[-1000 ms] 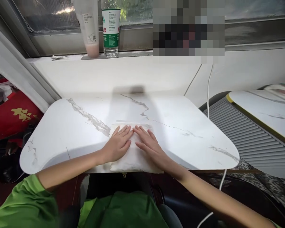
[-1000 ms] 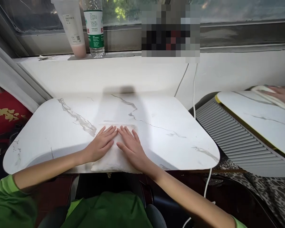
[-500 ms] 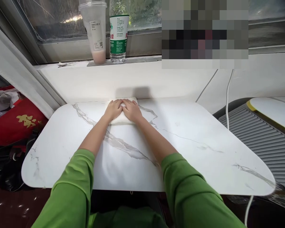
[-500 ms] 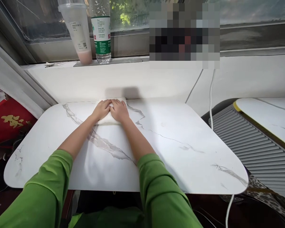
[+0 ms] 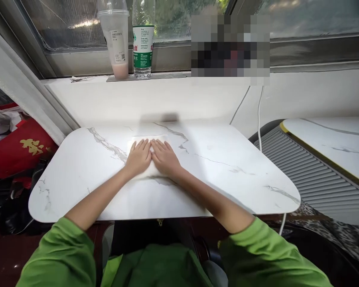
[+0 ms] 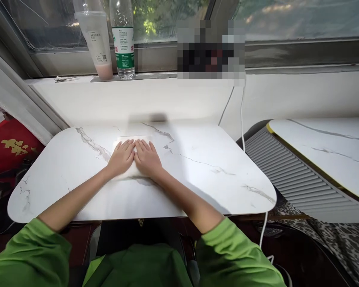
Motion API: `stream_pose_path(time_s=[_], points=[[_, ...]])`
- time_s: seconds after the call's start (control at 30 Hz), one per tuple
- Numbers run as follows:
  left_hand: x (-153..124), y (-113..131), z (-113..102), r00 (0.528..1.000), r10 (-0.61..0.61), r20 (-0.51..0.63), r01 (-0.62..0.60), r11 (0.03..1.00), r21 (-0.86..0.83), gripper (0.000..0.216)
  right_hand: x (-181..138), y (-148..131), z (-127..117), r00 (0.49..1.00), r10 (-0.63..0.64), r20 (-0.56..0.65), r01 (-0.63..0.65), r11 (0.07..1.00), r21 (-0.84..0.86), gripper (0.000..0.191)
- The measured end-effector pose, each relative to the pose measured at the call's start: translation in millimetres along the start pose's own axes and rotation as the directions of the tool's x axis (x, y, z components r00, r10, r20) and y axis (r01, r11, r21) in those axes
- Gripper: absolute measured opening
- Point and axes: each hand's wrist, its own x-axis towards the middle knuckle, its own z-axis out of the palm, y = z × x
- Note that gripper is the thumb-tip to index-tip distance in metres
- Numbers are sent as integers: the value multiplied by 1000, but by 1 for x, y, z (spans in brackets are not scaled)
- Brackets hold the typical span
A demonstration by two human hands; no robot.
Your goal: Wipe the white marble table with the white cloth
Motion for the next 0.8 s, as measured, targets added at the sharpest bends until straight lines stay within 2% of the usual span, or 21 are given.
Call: stream_pose_path(time_s=[0.13, 0.23, 0.37, 0.47, 0.57, 0.8], points=[[-57, 13, -6, 999, 39, -5, -39, 999, -3, 49, -55, -32, -3, 998, -54, 11, 54, 998, -43, 57], [-90, 14, -13, 999, 53, -4, -53, 998, -23, 49, -79, -57, -2, 998, -61, -4, 61, 997, -55, 56], [-123, -3, -23, 1000, 16, 2, -16, 999, -42, 49, -85, -90, 5, 993, -119, 22, 120, 991, -57, 55], [-134, -33, -29, 1000, -22, -18, 22, 999, -25, 48, -65, -113, 15, 980, -190, 60, 192, 981, -31, 56], [-115, -75, -35, 997, -72, -28, 72, 997, 9, 49, -19, -127, 32, 973, -210, 92, 210, 978, 7, 56], [-6, -188, -37, 991, -66, -119, 61, 997, -40, 45, 125, -130, 75, 992, -116, 47, 113, 991, 67, 56]])
